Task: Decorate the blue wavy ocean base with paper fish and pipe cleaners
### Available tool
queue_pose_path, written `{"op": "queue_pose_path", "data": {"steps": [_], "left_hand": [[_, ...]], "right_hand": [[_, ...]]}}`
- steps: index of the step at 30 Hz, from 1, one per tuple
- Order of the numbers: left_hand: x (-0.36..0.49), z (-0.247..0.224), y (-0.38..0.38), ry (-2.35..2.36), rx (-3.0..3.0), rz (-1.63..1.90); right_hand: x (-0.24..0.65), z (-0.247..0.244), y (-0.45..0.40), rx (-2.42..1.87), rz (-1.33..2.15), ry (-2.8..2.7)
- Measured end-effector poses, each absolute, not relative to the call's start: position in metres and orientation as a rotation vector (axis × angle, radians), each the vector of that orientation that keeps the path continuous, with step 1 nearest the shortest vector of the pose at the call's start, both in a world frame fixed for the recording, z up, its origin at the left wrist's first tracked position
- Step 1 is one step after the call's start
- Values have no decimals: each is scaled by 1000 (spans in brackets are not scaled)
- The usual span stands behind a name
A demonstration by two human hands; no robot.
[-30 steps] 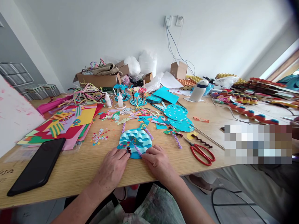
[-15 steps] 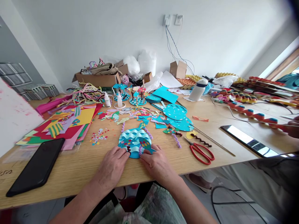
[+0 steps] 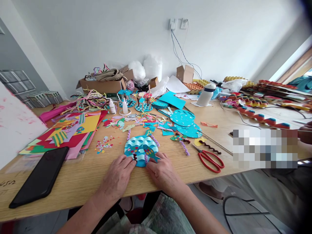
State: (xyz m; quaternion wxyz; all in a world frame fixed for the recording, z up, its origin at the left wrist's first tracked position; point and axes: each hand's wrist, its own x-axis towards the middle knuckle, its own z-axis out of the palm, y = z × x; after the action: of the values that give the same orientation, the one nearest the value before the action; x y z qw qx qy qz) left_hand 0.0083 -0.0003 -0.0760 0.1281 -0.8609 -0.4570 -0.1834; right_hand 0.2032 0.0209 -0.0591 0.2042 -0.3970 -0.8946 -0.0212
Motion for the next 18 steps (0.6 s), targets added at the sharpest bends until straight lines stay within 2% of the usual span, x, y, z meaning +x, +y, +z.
{"op": "queue_pose_path", "data": {"steps": [18], "left_hand": [[6, -75, -1, -1333, -2439, -627]], "right_hand": [[202, -61, 19, -1116, -58, -2441]]}}
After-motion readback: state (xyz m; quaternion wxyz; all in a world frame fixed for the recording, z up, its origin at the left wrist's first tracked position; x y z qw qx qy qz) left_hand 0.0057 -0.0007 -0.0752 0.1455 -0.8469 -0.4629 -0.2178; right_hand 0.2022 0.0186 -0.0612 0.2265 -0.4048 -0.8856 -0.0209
